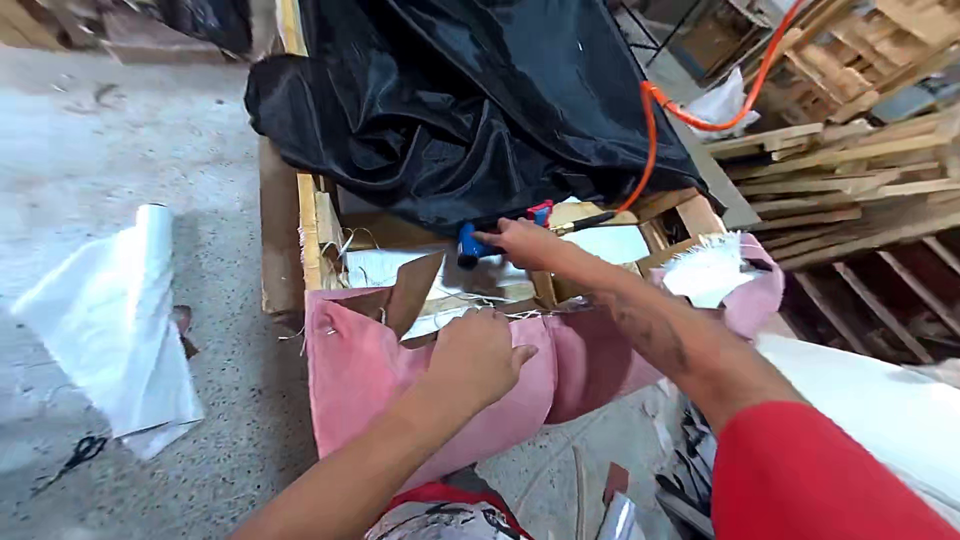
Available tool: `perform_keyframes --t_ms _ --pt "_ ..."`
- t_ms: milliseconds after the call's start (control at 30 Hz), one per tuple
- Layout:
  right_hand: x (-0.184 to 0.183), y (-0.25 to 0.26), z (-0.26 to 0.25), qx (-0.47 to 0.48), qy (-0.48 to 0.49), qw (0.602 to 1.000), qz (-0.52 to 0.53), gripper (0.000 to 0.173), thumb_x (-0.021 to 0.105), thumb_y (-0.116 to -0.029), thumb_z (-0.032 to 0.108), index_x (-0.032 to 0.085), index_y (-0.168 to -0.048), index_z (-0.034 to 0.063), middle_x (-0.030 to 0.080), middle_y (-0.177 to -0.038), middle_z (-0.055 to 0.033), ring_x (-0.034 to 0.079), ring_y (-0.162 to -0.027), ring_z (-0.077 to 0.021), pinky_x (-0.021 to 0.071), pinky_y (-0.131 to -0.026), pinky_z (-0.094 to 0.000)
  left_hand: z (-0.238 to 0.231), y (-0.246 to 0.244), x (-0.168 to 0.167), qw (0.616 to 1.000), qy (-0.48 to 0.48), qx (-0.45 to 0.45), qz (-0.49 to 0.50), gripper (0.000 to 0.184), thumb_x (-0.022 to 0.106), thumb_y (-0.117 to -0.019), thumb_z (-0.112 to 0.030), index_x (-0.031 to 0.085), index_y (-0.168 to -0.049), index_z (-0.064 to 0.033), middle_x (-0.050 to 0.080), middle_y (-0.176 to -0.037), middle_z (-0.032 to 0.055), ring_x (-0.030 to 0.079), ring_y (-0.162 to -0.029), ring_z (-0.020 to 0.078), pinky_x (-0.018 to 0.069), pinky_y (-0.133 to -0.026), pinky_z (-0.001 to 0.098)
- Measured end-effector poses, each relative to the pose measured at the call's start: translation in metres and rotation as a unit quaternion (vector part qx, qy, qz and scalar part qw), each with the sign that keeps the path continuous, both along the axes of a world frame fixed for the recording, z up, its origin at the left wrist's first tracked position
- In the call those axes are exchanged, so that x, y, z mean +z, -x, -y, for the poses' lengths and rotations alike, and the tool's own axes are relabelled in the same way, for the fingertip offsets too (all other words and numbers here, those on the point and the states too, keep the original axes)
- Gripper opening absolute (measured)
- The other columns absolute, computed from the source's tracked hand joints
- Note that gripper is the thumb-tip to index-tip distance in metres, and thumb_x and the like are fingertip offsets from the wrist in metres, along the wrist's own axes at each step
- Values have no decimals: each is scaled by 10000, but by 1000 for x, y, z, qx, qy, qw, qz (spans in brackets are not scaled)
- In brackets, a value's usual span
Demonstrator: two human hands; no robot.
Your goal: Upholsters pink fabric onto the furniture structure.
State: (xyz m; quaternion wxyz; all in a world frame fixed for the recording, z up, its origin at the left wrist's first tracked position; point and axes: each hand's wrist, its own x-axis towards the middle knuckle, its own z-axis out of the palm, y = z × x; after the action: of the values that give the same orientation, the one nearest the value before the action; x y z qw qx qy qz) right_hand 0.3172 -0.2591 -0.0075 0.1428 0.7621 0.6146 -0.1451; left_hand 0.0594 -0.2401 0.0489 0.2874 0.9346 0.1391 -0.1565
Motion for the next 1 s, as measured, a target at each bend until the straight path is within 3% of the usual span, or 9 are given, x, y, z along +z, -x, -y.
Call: perform_keyframes --t_ms 133,233,300,400,500,700,833,933,1000 --pt "-3 -15 43 14 -144 988 -63 199 740 -897 148 777 -1089 111 658 -1212 -205 564 -1237 -417 465 -1046 -610 37 -59 19 988 -17 53 -143 516 581 -960 -579 711 -1028 -85 708 -1028 161 690 -989 363 547 -792 621" --pt "70 2 106 -51 -130 985 -102 333 617 -1007 332 697 -866 42 665 -931 -146 672 -933 -336 558 -796 -567 42 -83 14 984 -27 33 -171 422 654 -945 -515 721 -1038 -108 707 -951 150 700 -907 358 563 -747 620" --pt "83 7 139 -33 -79 980 -178 213 719 -921 300 713 -931 88 683 -873 -96 685 -844 -282 568 -738 -539 42 -76 -1 995 -44 30 -90 325 639 -967 -455 711 -1028 -145 696 -873 91 700 -850 301 572 -726 572" --pt "45 2 144 49 -101 954 -278 487 778 -909 372 668 -1309 118 681 -1131 -95 646 -1083 -256 529 -979 -483 46 -53 -40 976 -92 66 186 279 634 -991 -370 696 -848 -138 649 -706 6 666 -668 193 567 -599 473" --pt "19 -8 114 80 -144 926 -340 177 780 -894 255 740 -876 84 686 -827 -61 652 -835 -211 517 -803 -457 52 -49 -66 916 -149 80 363 307 601 -990 -303 682 -774 -100 630 -649 -2 629 -563 138 539 -502 369" --pt "35 -16 79 123 -107 922 -351 156 754 -886 151 703 -750 93 619 -709 -20 603 -730 -171 486 -701 -403 49 -56 -72 895 -161 122 398 352 560 -972 -283 646 -685 -99 574 -565 -17 552 -486 89 450 -436 295" --pt "17 -21 96 17 -207 890 -405 290 717 -944 241 683 -694 98 602 -650 -16 588 -649 -153 471 -628 -395 52 -64 -66 878 -224 198 373 342 556 -982 -330 697 -774 -97 646 -664 5 611 -563 118 505 -492 332" --pt "13 -16 100 -163 -177 849 -471 369 656 -1006 276 693 -696 81 634 -643 -32 587 -597 -147 466 -588 -394 47 -68 -51 882 -241 265 306 359 630 -967 -414 697 -1111 -93 683 -1005 69 659 -903 224 567 -781 444" --pt "9 -17 94 -256 -89 764 -585 325 605 -1038 258 682 -805 45 643 -697 -27 546 -567 -99 447 -540 -291 43 -69 -41 904 -211 283 242 496 673 -935 -470 643 -1270 -105 649 -1192 99 635 -1059 271 536 -908 509"
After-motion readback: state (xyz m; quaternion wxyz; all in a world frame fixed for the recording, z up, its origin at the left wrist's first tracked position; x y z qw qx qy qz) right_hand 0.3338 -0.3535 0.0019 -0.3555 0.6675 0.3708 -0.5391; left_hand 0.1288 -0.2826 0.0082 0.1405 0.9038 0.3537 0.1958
